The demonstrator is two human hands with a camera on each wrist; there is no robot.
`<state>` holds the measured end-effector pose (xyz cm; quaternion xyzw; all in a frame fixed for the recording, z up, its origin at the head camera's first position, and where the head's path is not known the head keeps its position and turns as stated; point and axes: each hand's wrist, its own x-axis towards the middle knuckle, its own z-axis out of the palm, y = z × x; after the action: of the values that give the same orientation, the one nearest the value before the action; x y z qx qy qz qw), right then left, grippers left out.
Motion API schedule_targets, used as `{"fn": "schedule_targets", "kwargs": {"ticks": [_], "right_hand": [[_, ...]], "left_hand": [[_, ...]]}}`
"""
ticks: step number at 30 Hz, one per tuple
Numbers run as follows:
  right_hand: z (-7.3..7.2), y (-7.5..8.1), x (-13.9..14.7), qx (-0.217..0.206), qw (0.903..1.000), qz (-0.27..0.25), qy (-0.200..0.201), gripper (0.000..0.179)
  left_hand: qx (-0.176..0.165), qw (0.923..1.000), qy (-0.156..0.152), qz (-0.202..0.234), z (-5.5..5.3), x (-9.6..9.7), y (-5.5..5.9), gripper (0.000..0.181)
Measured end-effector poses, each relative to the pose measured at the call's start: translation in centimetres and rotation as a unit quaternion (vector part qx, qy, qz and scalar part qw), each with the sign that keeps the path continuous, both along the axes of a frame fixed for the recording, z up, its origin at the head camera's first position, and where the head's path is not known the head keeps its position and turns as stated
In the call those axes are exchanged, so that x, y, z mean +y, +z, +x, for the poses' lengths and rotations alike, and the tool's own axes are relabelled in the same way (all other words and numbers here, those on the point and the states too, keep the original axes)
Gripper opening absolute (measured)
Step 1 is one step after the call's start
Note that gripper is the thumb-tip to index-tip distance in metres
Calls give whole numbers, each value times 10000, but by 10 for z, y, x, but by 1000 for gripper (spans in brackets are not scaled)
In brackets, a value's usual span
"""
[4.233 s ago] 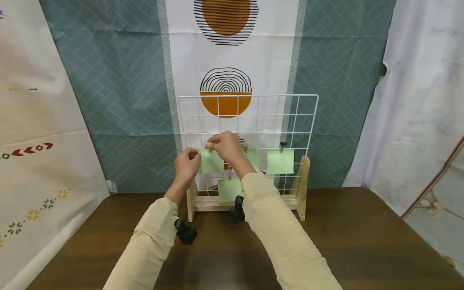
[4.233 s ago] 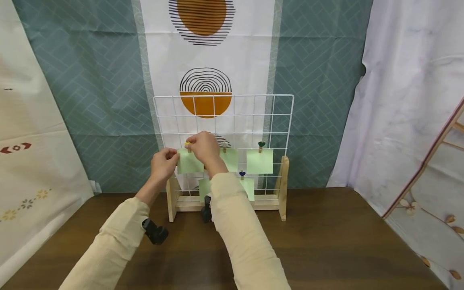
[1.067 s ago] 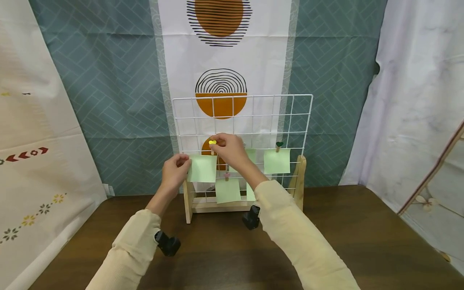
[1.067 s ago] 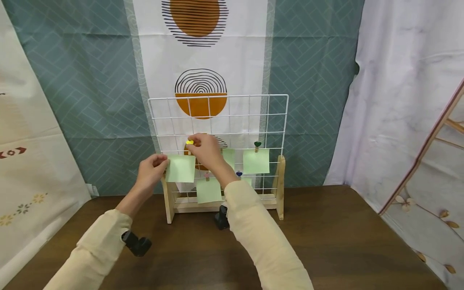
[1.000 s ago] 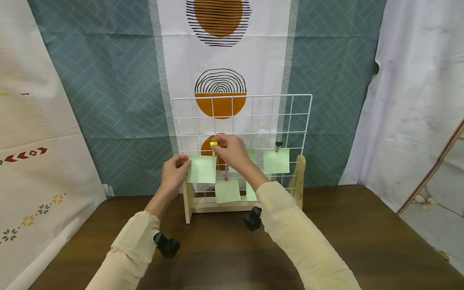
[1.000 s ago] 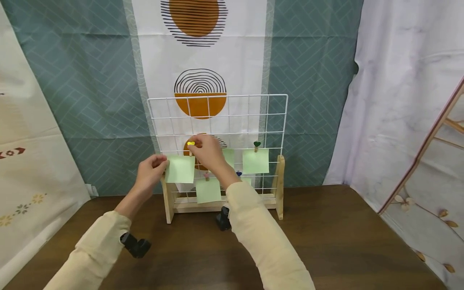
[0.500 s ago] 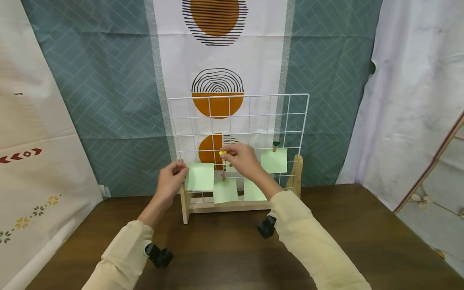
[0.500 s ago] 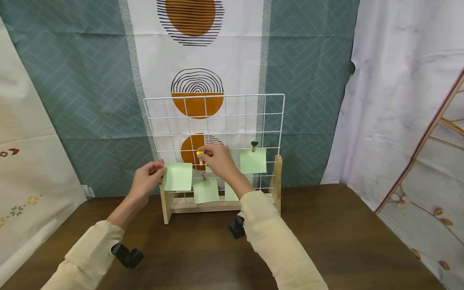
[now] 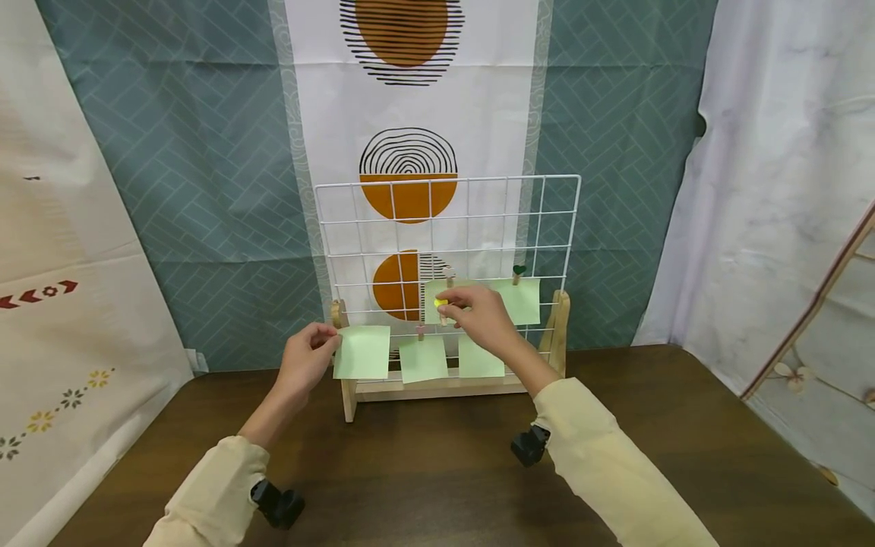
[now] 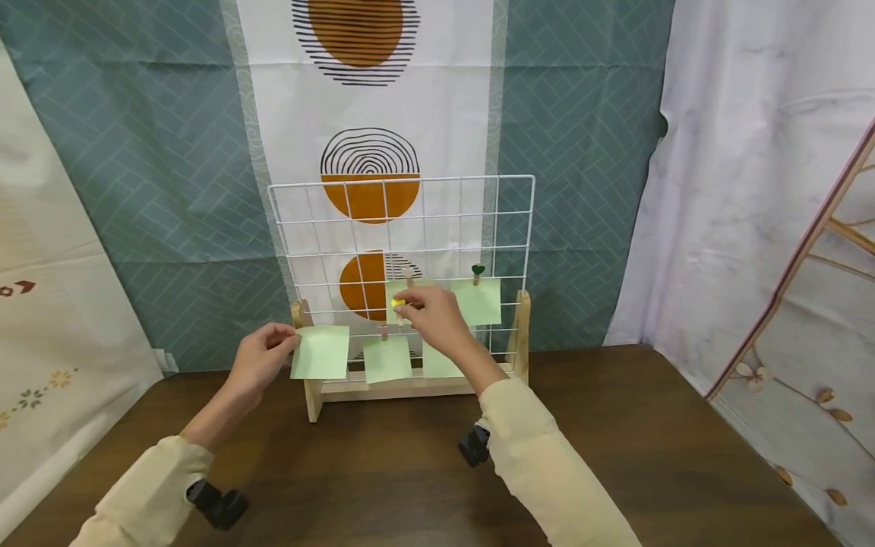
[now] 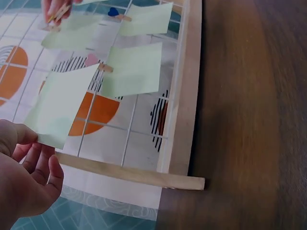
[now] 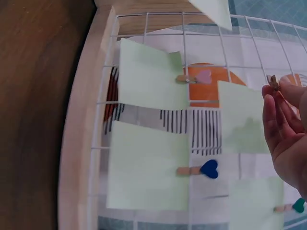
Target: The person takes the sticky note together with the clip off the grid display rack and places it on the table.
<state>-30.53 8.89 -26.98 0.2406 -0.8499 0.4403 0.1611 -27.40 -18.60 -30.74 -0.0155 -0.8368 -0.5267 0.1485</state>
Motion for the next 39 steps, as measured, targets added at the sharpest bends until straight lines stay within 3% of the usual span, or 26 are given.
{"fn": "schedule_targets", "kwargs": {"ticks": [15, 23, 29, 39], "right_hand": [[9, -29, 39, -259, 9994, -206, -128, 24], [12, -41, 61, -284, 9995, -143, -69, 25], [15, -49, 77, -485, 9982, 0, -339, 26], [21, -65, 102, -355, 9978, 264, -489, 25]], "left_hand": [[-327, 9989, -209, -266, 14, -19, -19, 23], [-401, 9983, -229, -365, 21, -27, -31, 22], [-458, 9978, -243, -402, 23, -32, -39, 19], [-710, 9963, -240, -416, 28, -41, -56, 18]]}}
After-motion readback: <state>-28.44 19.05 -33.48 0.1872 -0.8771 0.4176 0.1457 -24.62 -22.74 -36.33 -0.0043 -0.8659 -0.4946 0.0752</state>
